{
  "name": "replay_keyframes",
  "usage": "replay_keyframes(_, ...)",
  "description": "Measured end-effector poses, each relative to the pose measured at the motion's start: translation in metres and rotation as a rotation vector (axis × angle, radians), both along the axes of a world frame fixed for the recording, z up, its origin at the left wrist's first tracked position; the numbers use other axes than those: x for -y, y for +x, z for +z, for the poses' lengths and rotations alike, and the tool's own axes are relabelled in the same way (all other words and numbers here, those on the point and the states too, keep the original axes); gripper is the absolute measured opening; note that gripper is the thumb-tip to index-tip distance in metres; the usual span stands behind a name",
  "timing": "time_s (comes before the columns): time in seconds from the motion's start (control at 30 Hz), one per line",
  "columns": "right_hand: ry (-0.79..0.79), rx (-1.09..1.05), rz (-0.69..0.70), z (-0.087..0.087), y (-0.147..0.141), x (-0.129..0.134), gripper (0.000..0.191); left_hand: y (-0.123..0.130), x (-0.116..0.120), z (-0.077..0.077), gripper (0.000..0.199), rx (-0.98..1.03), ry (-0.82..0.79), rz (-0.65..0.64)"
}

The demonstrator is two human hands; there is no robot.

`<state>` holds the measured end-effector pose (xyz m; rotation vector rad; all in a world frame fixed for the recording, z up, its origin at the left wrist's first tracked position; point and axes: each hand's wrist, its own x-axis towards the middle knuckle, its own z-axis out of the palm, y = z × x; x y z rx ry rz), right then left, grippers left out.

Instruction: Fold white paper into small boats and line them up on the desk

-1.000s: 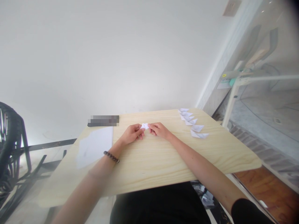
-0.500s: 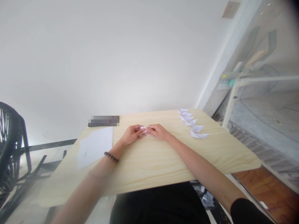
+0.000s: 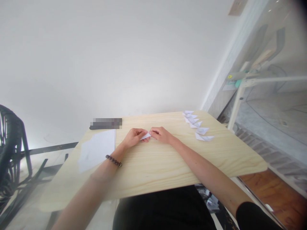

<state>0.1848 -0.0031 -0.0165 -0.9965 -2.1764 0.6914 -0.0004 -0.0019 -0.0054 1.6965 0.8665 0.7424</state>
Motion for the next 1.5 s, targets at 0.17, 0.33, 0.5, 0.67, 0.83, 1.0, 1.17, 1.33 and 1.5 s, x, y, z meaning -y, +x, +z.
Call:
replay_keyframes(0.17,0.023,0.029,0.024,0.0026,-0.0005,0.0019,0.028,-0.0004,-0.0005,-0.0004,0.038,-0.059,0.023,0.006)
replay_keyframes(0.33,0.005,-0.029,-0.004,0.0008,-0.0008,0.0004,0.029,0.0004,-0.0007,0.0010,0.038,-0.027,-0.004,0.010)
replay_keyframes(0.5,-0.060,-0.137,-0.092,-0.0038,-0.0005,-0.0037,0.030,-0.0027,-0.0036,0.0008,0.039,0.018,-0.057,-0.041)
replay_keyframes(0.67,-0.053,-0.122,-0.068,-0.0019,-0.0013,-0.0018,0.030,-0.0053,-0.0049,-0.0001,0.037,0.007,-0.082,-0.056)
replay_keyframes(0.83,-0.044,-0.075,0.000,0.0026,-0.0003,0.0005,0.032,-0.0032,-0.0027,0.0015,0.037,-0.020,-0.081,-0.068)
replay_keyframes(1.0,-0.128,-0.129,-0.021,-0.0008,-0.0006,-0.0022,0.033,-0.0012,-0.0022,0.0012,0.039,-0.006,-0.069,-0.020)
replay_keyframes(1.17,-0.170,-0.089,-0.021,-0.0042,0.0010,-0.0048,0.028,-0.0017,-0.0017,0.0009,0.040,0.042,-0.017,0.021)
replay_keyframes(1.33,-0.150,-0.051,-0.001,-0.0033,0.0024,-0.0052,0.025,-0.0009,0.0000,0.0006,0.036,-0.023,0.097,0.040)
replay_keyframes(1.5,-0.134,-0.022,-0.006,-0.0011,0.0008,-0.0028,0.027,-0.0020,-0.0032,-0.0004,0.033,-0.052,0.126,0.058)
